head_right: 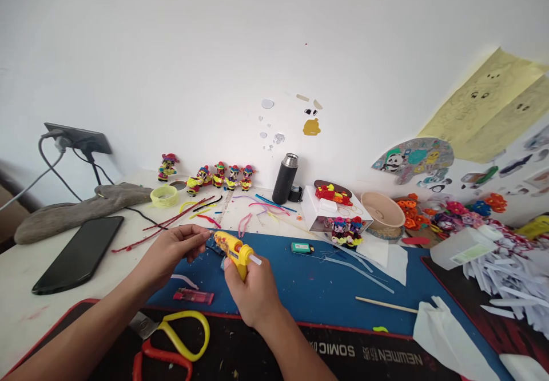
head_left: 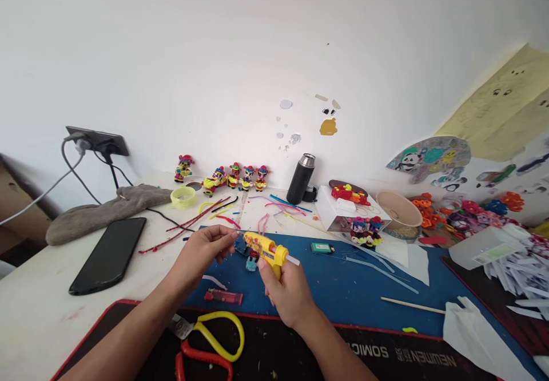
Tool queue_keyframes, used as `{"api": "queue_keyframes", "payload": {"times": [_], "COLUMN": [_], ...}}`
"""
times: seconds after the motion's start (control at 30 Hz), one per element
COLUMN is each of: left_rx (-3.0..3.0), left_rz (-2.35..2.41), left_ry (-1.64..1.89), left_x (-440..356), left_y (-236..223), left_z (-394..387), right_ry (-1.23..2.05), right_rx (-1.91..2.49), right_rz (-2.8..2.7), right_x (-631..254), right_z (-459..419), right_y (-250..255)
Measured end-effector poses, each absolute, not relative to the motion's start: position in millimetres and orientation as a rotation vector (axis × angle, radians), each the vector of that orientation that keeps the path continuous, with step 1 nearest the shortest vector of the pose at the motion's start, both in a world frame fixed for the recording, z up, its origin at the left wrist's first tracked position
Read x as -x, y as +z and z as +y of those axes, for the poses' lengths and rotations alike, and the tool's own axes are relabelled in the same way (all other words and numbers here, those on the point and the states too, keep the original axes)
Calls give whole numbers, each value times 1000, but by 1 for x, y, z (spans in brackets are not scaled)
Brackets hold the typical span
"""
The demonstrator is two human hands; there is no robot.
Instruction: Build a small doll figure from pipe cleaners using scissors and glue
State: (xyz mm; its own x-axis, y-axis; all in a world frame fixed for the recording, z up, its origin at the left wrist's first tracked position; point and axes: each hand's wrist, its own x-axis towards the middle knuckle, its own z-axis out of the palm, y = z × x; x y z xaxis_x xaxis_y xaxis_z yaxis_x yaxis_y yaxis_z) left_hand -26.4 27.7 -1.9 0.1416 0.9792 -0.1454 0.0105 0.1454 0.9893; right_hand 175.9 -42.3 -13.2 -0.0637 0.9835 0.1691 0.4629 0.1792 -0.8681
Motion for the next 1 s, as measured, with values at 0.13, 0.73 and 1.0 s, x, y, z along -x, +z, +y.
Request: {"api": "queue_keyframes", "payload": {"times": [0.13, 0.73, 1.0], "left_rx": [-1155, -1161, -1155], "left_rz": [1175, 1161, 1162], "left_ry": [987, 977, 981], "left_x": [25, 25, 23], "left_y": [0, 0, 1], "left_z": [27, 27, 26], "right_ry": [831, 808, 812], "right_rx": [1413, 1434, 1434], "right_rz": [-1653, -1671, -1675], "right_x": [-176, -175, -177], "right_z": [-43, -42, -41], "right_y": [-13, -12, -13]}}
